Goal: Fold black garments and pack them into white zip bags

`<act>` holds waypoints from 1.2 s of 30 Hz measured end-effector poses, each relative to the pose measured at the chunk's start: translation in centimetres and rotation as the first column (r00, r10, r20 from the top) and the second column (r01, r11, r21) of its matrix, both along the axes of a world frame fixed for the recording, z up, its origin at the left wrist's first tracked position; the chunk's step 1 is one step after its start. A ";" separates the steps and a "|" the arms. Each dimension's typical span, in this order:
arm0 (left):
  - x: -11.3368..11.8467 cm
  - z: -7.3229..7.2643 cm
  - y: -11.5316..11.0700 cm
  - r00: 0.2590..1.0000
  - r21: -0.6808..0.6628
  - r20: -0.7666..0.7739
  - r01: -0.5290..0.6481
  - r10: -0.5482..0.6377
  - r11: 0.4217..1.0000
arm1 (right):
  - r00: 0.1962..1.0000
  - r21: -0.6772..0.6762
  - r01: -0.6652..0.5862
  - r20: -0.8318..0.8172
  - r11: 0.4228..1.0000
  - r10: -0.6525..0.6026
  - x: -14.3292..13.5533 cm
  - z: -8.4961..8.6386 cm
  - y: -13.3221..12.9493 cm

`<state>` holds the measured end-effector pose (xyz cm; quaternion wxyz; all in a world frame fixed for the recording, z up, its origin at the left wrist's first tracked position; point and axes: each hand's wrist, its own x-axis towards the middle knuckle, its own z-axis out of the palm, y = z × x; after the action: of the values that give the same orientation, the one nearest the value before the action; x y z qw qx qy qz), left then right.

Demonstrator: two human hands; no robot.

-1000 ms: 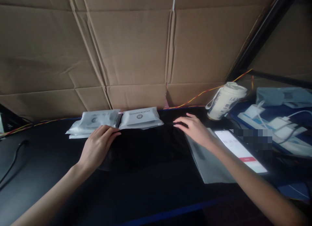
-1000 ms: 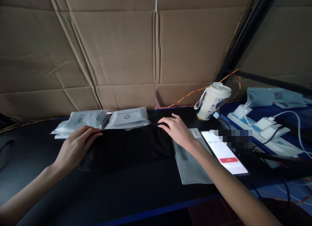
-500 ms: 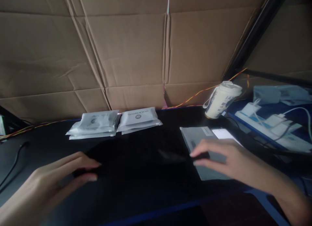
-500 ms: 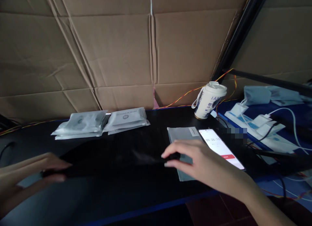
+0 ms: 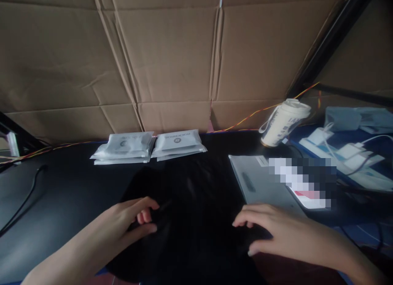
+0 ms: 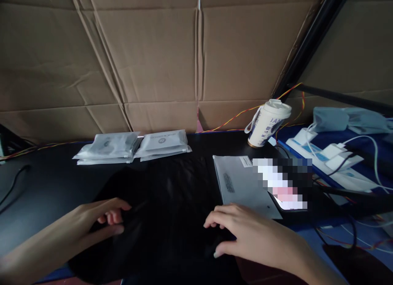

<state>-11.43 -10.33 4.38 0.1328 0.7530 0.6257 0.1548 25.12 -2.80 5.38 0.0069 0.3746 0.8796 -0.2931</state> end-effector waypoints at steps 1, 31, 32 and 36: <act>0.5 0.4 1.0 0.999 -0.033 0.005 0.045 -0.045 0.998 | 1.000 0.008 -0.010 -0.005 1.000 0.010 -0.3 0.2 0.3; 6.3 -4.4 8.7 0.951 0.089 -0.259 0.195 -0.167 0.977 | 0.987 0.667 0.162 -0.113 0.727 -0.116 -9.6 -7.3 7.7; 6.4 -4.5 8.2 0.945 0.070 -0.256 0.228 -0.203 0.971 | 0.988 0.649 0.154 -0.122 0.745 -0.098 -9.5 -7.5 6.9; 5.8 -5.0 7.1 0.924 0.046 -0.271 0.292 -0.270 0.955 | 0.993 0.587 0.095 -0.113 0.804 -0.035 -8.9 -8.1 5.4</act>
<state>-5.63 -3.22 -0.58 0.0376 0.8536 0.5160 0.0601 16.19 2.56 -2.69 -0.1626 0.3737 0.9129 -0.0223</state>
